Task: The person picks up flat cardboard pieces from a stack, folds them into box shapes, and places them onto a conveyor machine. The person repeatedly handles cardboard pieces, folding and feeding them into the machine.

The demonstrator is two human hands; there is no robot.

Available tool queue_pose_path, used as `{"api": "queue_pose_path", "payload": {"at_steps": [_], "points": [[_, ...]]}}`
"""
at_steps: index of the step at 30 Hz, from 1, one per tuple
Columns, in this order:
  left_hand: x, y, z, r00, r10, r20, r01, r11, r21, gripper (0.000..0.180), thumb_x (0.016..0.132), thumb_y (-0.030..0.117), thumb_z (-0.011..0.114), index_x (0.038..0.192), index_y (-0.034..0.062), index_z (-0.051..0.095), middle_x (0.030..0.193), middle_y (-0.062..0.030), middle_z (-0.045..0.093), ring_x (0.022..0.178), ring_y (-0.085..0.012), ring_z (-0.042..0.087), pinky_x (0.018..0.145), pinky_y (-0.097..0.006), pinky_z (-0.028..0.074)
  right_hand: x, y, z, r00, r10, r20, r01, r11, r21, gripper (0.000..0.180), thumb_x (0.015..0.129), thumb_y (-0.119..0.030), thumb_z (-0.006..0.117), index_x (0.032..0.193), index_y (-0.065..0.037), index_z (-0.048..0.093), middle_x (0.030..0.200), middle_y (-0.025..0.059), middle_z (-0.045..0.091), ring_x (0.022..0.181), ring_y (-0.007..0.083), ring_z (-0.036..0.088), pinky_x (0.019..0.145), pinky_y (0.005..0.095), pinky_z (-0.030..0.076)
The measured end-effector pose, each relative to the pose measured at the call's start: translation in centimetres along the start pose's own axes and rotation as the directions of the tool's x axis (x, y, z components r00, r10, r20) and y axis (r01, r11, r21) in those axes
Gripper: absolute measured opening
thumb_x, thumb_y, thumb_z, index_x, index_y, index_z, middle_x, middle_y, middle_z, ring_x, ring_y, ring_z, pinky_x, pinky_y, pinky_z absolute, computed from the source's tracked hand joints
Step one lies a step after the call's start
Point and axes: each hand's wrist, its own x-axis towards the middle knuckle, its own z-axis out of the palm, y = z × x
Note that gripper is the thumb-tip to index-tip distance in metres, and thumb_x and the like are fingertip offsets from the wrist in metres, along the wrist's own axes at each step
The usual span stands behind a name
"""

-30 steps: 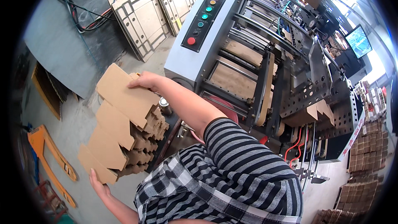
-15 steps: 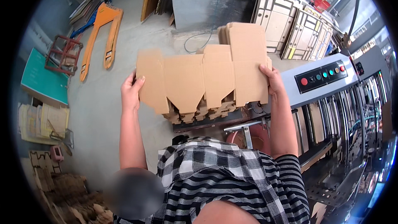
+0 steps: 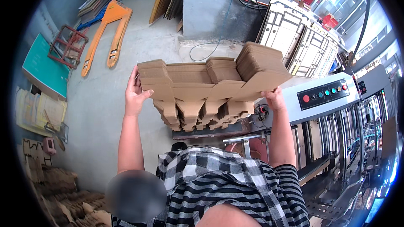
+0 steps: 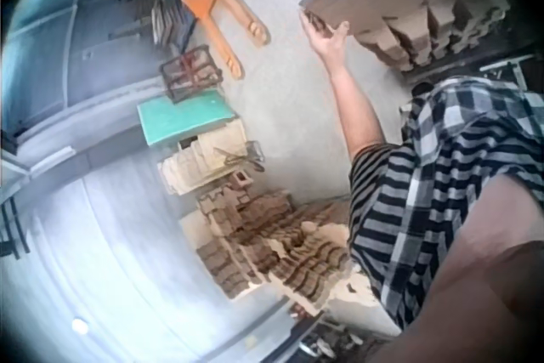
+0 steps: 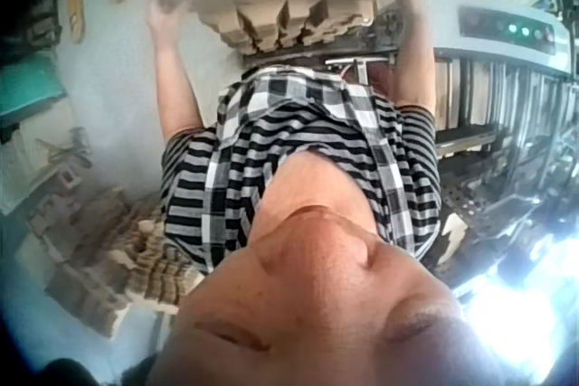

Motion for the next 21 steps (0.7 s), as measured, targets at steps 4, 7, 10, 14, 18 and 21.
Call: {"api": "queue_pose_path", "payload": {"at_steps": [4, 7, 10, 14, 18, 21], "points": [[0.0, 0.3, 0.1, 1.0, -0.027, 0.011, 0.025, 0.986, 0.163, 0.099, 0.064, 0.014, 0.077, 0.143, 0.0046, 0.017, 0.142, -0.0116, 0.03, 0.129, -0.0254, 0.034, 0.105, -0.038, 0.031, -0.6, -0.4, -0.2, 0.999, 0.041, 0.0, -0.041, 0.999, -0.026, 0.048, 0.058, 0.003, 0.069, 0.104, -0.002, 0.055, 0.095, 0.0031, 0.06, 0.088, 0.0159, 0.058, 0.08, 0.0297, 0.046], [0.2, 0.2, 0.5, 1.0, -0.003, 0.019, -0.001, 0.979, 0.204, 0.102, 0.064, 0.017, 0.077, 0.144, 0.0079, 0.015, 0.144, -0.0114, 0.027, 0.131, -0.0253, 0.032, 0.106, -0.038, 0.03, -0.4, -0.4, -0.6, 1.0, -0.006, 0.006, 0.006, 0.999, -0.04, 0.047, 0.058, 0.0, 0.067, 0.104, -0.002, 0.056, 0.094, 0.0036, 0.06, 0.087, 0.0162, 0.057, 0.08, 0.0299, 0.046], [0.2, -0.2, 1.0, 1.0, -0.011, 0.008, 0.009, 0.982, 0.188, 0.104, 0.064, 0.018, 0.079, 0.145, 0.0109, 0.013, 0.143, -0.0129, 0.031, 0.13, -0.0264, 0.034, 0.105, -0.038, 0.031, -0.2, 0.3, -0.2, 0.999, -0.022, -0.023, 0.019, 0.993, -0.115, 0.047, 0.059, -0.001, 0.065, 0.105, -0.001, 0.055, 0.094, 0.0046, 0.06, 0.088, 0.0165, 0.057, 0.079, 0.0309, 0.047], [0.4, 0.4, 0.5, 0.995, -0.042, 0.089, 0.017, 0.966, 0.258, 0.107, 0.064, 0.023, 0.08, 0.145, 0.0117, 0.011, 0.144, -0.014, 0.029, 0.132, -0.0266, 0.031, 0.106, -0.038, 0.03, -0.7, -1.6, 0.8, 0.995, 0.096, 0.007, -0.09, 0.952, -0.294, 0.045, 0.061, -0.002, 0.064, 0.106, 0.001, 0.056, 0.096, 0.0065, 0.06, 0.09, 0.0186, 0.057, 0.078, 0.0319, 0.048], [0.7, 0.5, 0.2, 0.994, -0.014, 0.108, -0.023, 0.943, 0.332, 0.108, 0.063, 0.027, 0.081, 0.144, 0.0109, 0.013, 0.145, -0.0143, 0.028, 0.133, -0.0267, 0.03, 0.106, -0.037, 0.029, -0.4, -3.7, 1.1, 0.993, 0.098, 0.072, -0.056, 0.893, -0.446, 0.049, 0.059, 0.0, 0.069, 0.106, 0.001, 0.057, 0.099, 0.0079, 0.061, 0.091, 0.0195, 0.058, 0.078, 0.0319, 0.049], [0.8, -0.1, -0.3, 0.992, -0.034, 0.119, -0.013, 0.927, 0.375, 0.107, 0.062, 0.026, 0.082, 0.144, 0.0102, 0.015, 0.144, -0.0139, 0.03, 0.132, -0.0258, 0.03, 0.105, -0.037, 0.03, -0.2, -4.8, 2.6, 0.992, 0.036, 0.123, 0.058, 0.726, -0.685, 0.052, 0.057, 0.001, 0.074, 0.106, 0.001, 0.057, 0.1, 0.0086, 0.061, 0.092, 0.0192, 0.058, 0.078, 0.0322, 0.05]]}}
